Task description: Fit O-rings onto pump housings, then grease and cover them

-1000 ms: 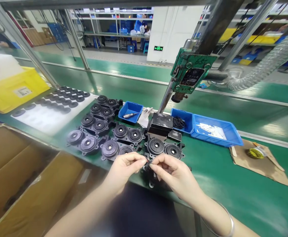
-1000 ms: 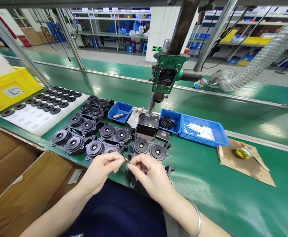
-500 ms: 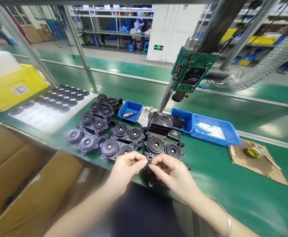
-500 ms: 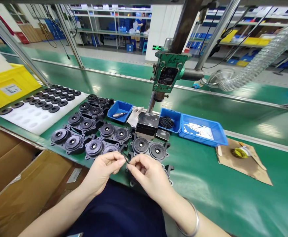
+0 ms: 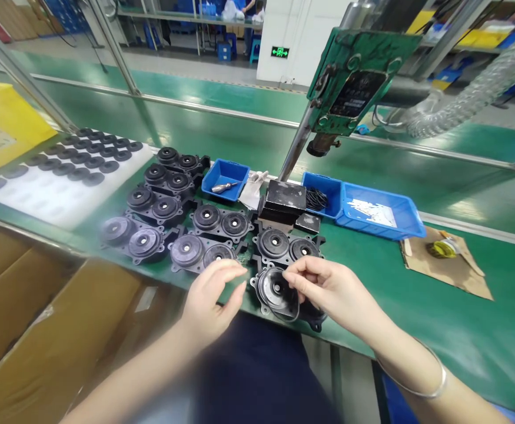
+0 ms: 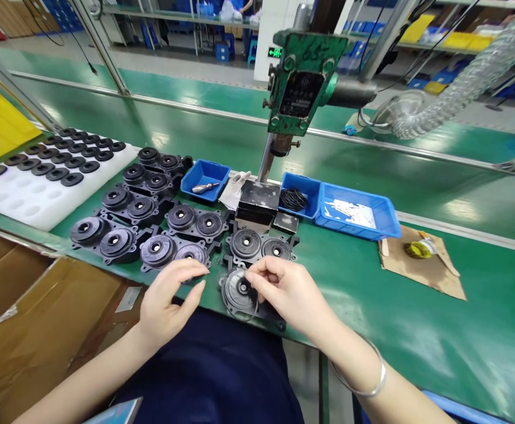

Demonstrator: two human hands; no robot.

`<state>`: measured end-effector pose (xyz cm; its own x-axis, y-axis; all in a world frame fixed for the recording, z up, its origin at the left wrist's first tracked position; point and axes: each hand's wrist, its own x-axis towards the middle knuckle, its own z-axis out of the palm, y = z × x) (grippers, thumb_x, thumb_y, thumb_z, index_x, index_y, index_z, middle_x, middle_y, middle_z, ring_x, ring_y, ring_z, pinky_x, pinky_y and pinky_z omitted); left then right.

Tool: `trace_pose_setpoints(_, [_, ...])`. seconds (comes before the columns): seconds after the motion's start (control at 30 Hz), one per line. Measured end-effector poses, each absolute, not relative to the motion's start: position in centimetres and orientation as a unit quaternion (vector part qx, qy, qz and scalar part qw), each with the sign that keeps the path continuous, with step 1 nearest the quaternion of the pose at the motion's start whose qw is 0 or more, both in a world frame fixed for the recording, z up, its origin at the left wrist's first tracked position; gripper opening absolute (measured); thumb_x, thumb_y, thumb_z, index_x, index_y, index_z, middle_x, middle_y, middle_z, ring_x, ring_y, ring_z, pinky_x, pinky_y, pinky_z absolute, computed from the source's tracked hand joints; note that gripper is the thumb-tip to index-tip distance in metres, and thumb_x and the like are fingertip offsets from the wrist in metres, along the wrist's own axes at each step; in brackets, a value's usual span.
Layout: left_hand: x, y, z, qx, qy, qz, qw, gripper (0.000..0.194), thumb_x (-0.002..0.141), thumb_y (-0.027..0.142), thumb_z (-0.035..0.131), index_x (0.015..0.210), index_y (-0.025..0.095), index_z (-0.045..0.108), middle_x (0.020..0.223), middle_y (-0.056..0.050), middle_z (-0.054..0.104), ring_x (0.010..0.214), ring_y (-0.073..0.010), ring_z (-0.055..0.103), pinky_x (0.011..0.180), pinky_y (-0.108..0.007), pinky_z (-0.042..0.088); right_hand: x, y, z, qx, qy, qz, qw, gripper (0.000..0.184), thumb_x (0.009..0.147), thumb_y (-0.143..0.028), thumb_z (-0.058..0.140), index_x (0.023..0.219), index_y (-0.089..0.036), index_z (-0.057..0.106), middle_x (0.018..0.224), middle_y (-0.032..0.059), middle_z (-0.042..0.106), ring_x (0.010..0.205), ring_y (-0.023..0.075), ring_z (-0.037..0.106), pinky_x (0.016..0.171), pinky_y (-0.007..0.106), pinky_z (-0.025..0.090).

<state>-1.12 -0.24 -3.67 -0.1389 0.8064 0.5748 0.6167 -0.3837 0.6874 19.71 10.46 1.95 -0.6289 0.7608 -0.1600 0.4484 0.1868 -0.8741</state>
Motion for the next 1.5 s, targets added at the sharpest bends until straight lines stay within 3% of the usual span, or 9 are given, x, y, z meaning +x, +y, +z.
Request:
trace_pose_setpoints(0.17, [-0.7,-1.2,-7.0,0.754,0.49,0.437,0.017,0.037,0.083,0.004,0.061,0.119,0.009,0.057,0.12,-0.018,0.063,0.118,-0.0236,0.059,0.1,-0.037,0.053,19.6,10.6,-0.2,-0.416,-0.77,0.466,0.132,0.025,0.091,-0.037,0.056,0.079,-0.017,0.064,0.062,0.0001,0.06,0.051,0.0139,0.055,0.049,0.022,0.041])
trace_pose_setpoints(0.33, [-0.7,-1.2,-8.9,0.82,0.43,0.378,0.0,0.045,0.085,0.004,0.057,0.13,0.006,0.052,0.128,-0.02,0.061,0.131,-0.0284,0.049,0.105,-0.045,0.051,19.5,10.8,0.0,-0.414,-0.781,0.447,0.134,0.024,0.089,-0.036,0.055,0.077,-0.018,0.064,0.066,0.0008,0.062,0.052,0.0139,0.056,0.048,0.022,0.042])
trace_pose_setpoints(0.6, [-1.2,-0.9,-9.6,0.837,0.417,0.354,0.016,0.05,0.087,0.004,0.052,0.137,0.008,0.046,0.132,-0.02,0.059,0.134,-0.0295,0.046,0.106,-0.047,0.05,19.8,11.3,-0.1,-0.417,-0.789,0.432,0.132,0.022,0.088,-0.033,0.053,0.076,-0.018,0.063,0.066,0.001,0.063,0.053,0.0143,0.056,0.048,0.022,0.041])
trace_pose_setpoints(0.9, [-1.9,-0.7,-9.9,0.854,0.408,0.322,-0.011,0.048,0.089,0.006,0.052,0.136,0.009,0.047,0.133,-0.018,0.059,0.135,-0.0291,0.045,0.11,-0.05,0.045,20.0,11.6,-0.7,-0.373,-0.852,0.336,0.15,0.008,0.091,-0.018,0.056,0.086,-0.019,0.062,0.075,-0.0001,0.062,0.064,0.0148,0.056,0.059,0.024,0.042])
trace_pose_setpoints(1.13, [-1.8,-0.6,-9.8,0.858,0.407,0.313,-0.019,0.048,0.088,0.005,0.052,0.136,0.007,0.048,0.134,-0.019,0.058,0.134,-0.0291,0.046,0.109,-0.05,0.045,20.1,12.3,-0.6,-0.36,-0.883,0.274,0.127,0.008,0.091,-0.011,0.062,0.089,-0.018,0.063,0.078,-0.0006,0.061,0.067,0.0155,0.056,0.06,0.025,0.042])
trace_pose_setpoints(1.3, [-1.9,-0.8,-9.8,0.857,0.415,0.305,-0.012,0.045,0.091,0.006,0.048,0.136,0.01,0.048,0.134,-0.019,0.058,0.133,-0.0273,0.048,0.109,-0.048,0.046,20.4,12.6,-0.2,-0.272,-0.919,0.256,0.127,0.023,0.096,-0.014,0.054,0.114,-0.022,0.067,0.094,0.0049,0.06,0.082,0.0188,0.061,0.07,0.027,0.049])
trace_pose_setpoints(1.5, [-2.0,-0.7,-9.5,0.864,0.406,0.297,-0.02,0.043,0.09,0.006,0.05,0.133,0.007,0.05,0.131,-0.02,0.06,0.134,-0.0285,0.046,0.109,-0.05,0.045,20.3,12.9,0.0,-0.247,-0.941,0.22,0.068,0.028,0.098,-0.016,0.05,0.118,-0.02,0.069,0.094,0.0067,0.058,0.075,0.018,0.061,0.066,0.026,0.051])
